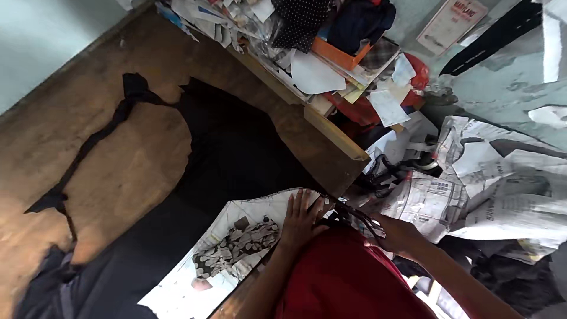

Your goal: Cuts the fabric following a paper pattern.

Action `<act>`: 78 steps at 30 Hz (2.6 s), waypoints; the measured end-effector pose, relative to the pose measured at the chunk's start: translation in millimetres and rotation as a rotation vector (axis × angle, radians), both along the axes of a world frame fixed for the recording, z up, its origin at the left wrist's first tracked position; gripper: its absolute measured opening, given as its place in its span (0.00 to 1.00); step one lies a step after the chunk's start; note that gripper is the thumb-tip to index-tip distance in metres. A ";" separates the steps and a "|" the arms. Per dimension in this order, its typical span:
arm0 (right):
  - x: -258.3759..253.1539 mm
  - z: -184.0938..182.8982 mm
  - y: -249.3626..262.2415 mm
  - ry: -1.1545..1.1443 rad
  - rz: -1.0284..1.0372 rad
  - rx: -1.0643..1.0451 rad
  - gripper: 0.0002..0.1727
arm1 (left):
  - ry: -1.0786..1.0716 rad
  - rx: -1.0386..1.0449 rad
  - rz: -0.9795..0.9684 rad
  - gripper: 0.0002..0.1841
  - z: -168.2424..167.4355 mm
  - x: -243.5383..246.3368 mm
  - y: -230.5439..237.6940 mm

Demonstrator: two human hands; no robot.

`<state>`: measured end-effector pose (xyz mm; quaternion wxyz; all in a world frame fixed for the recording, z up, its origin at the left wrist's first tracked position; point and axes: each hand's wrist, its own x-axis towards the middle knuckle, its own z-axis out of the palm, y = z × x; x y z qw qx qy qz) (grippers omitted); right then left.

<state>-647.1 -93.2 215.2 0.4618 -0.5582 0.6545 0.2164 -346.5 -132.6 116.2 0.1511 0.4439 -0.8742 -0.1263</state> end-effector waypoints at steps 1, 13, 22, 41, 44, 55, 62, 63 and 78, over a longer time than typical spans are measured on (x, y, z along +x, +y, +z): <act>2.0 0.8 -2.1 0.005 0.003 -0.002 0.50 | -0.006 0.003 -0.002 0.42 0.3 0.1 0.2; 11.1 4.4 -1.9 0.031 0.018 0.013 0.41 | -0.049 -0.023 -0.004 0.41 -0.5 -0.7 -0.9; 11.8 6.2 -13.8 0.090 0.062 -0.005 0.47 | -0.051 -0.011 -0.010 0.41 -1.3 -0.2 -1.9; 8.9 12.8 -79.8 0.158 0.333 -0.095 0.50 | 0.019 -0.038 0.013 0.40 -5.3 0.6 1.0; 15.1 12.0 -91.6 0.149 0.364 -0.119 0.52 | 0.016 -0.036 0.015 0.39 -4.6 0.3 1.2; 13.1 15.0 -122.2 0.176 0.474 -0.100 0.48 | 0.048 -0.026 0.028 0.38 -7.4 -0.2 1.6; 39.0 19.7 -154.6 0.186 0.607 -0.077 0.53 | 0.062 -0.016 0.030 0.37 -5.3 -0.1 2.0; 39.7 18.3 -156.3 0.177 0.626 -0.092 0.52 | 0.063 -0.007 0.029 0.37 -4.6 0.0 1.9; 64.6 19.0 -192.0 0.122 0.757 -0.126 0.54 | 0.096 0.030 0.028 0.37 -3.5 -0.7 1.1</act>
